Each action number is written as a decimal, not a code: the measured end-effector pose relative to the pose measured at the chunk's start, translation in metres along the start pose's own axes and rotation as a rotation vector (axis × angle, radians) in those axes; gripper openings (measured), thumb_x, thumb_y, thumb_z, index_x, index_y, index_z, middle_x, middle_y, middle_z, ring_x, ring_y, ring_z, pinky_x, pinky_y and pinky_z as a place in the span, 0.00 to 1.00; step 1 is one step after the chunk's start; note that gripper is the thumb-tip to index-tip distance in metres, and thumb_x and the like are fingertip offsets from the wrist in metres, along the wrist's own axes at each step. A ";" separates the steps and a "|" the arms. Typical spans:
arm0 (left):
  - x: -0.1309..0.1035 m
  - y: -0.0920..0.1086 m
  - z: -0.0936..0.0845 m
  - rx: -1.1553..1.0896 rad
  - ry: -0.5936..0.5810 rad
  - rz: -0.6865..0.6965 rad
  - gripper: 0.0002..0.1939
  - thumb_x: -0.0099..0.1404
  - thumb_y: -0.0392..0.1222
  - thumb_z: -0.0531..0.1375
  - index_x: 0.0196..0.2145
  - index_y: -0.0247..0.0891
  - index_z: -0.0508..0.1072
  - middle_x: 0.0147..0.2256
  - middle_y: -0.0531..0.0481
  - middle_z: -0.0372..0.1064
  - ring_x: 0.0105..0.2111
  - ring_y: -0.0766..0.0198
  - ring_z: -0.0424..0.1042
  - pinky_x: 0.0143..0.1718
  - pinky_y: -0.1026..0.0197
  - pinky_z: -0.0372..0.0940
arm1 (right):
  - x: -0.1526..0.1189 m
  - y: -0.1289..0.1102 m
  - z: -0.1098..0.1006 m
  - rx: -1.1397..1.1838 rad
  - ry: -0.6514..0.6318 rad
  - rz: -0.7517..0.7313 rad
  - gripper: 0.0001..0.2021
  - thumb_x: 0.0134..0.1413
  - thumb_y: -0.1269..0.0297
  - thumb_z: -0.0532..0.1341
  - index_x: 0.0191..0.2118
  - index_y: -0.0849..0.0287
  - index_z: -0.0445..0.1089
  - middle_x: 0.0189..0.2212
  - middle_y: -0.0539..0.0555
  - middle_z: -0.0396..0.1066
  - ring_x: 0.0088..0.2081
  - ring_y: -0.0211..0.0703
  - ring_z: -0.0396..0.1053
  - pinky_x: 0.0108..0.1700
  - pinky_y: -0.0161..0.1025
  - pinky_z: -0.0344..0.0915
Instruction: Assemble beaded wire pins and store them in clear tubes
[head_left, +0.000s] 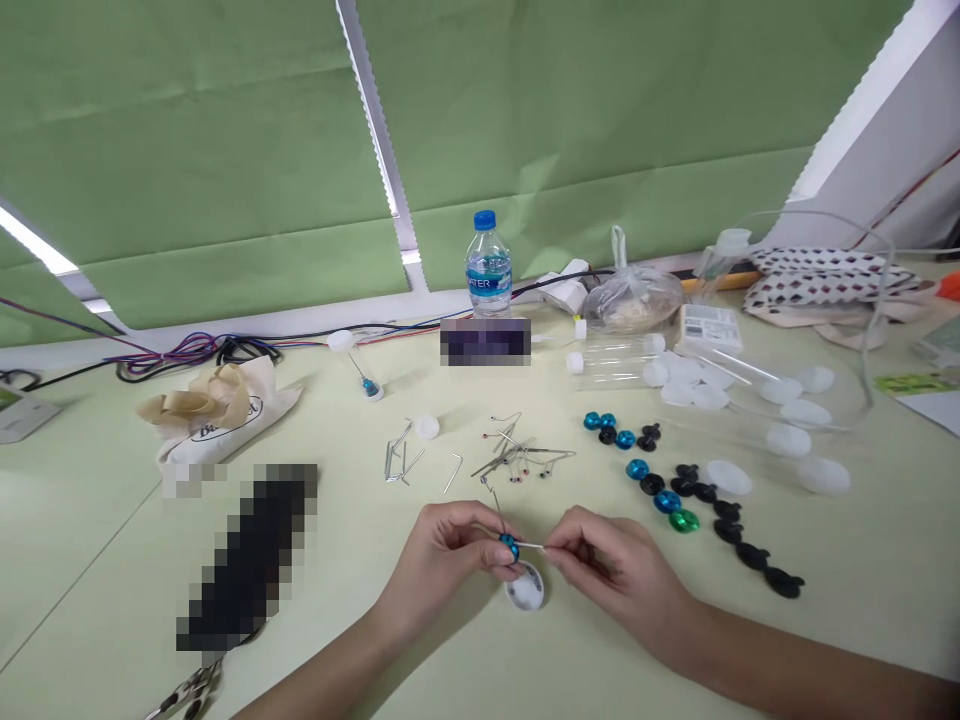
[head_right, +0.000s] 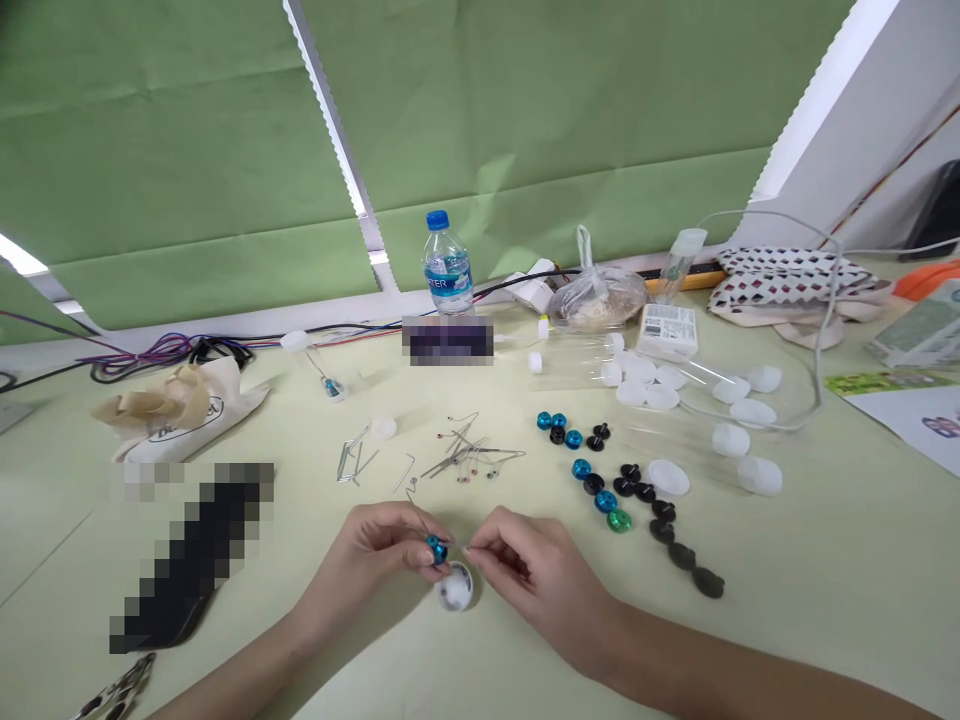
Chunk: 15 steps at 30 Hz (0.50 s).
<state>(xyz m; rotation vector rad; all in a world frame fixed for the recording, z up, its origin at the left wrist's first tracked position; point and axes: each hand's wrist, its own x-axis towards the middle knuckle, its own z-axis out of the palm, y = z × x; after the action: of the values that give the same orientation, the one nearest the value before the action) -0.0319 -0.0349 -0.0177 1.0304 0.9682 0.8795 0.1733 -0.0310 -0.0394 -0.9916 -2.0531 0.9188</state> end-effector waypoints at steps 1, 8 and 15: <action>0.000 -0.001 0.000 0.006 0.003 0.003 0.04 0.55 0.35 0.65 0.30 0.32 0.77 0.26 0.46 0.76 0.27 0.60 0.76 0.33 0.60 0.69 | 0.000 0.001 0.000 -0.027 0.007 -0.017 0.09 0.61 0.65 0.55 0.30 0.59 0.64 0.19 0.45 0.62 0.19 0.31 0.55 0.22 0.32 0.50; -0.002 -0.005 -0.003 0.153 0.017 0.080 0.04 0.56 0.36 0.64 0.31 0.34 0.77 0.26 0.48 0.74 0.27 0.62 0.74 0.33 0.61 0.68 | -0.004 0.003 0.001 -0.148 0.055 -0.143 0.08 0.61 0.67 0.55 0.31 0.60 0.67 0.21 0.47 0.65 0.21 0.32 0.58 0.25 0.33 0.53; -0.009 0.004 -0.002 0.542 -0.021 0.199 0.07 0.61 0.41 0.60 0.35 0.38 0.76 0.33 0.47 0.73 0.33 0.61 0.72 0.34 0.63 0.67 | -0.001 -0.011 -0.001 0.224 -0.087 0.280 0.12 0.60 0.58 0.55 0.28 0.58 0.64 0.17 0.45 0.61 0.18 0.31 0.55 0.19 0.30 0.51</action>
<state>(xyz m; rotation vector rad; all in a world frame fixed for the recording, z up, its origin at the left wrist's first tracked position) -0.0372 -0.0418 -0.0122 1.6156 1.1293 0.7793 0.1709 -0.0362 -0.0302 -1.1500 -1.8579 1.3270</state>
